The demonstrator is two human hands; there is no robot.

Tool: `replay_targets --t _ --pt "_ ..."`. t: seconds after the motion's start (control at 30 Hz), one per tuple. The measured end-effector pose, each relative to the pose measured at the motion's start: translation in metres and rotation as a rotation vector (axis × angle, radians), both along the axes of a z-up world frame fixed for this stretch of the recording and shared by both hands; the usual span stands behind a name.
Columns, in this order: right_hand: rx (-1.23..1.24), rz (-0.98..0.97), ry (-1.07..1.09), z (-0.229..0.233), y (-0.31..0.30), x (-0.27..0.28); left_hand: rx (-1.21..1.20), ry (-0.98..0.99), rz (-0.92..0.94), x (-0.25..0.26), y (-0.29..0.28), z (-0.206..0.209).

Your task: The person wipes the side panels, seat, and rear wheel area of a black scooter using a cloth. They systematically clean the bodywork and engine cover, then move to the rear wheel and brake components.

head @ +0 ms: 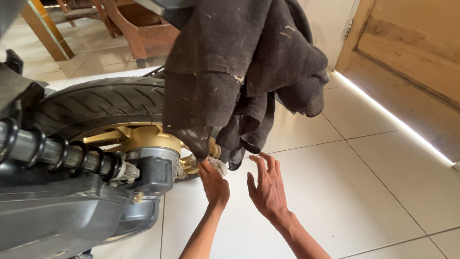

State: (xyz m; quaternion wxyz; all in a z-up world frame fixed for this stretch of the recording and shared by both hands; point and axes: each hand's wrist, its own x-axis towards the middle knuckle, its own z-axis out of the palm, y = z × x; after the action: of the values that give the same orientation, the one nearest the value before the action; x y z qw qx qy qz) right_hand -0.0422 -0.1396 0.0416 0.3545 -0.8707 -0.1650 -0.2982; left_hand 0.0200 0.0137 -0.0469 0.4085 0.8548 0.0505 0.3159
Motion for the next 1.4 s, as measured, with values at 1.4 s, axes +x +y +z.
replay_targets --t 1.4 --pt "0.025 0.031 0.062 -0.019 0.0 0.026 0.135 0.701 0.289 0.061 0.05 -0.03"
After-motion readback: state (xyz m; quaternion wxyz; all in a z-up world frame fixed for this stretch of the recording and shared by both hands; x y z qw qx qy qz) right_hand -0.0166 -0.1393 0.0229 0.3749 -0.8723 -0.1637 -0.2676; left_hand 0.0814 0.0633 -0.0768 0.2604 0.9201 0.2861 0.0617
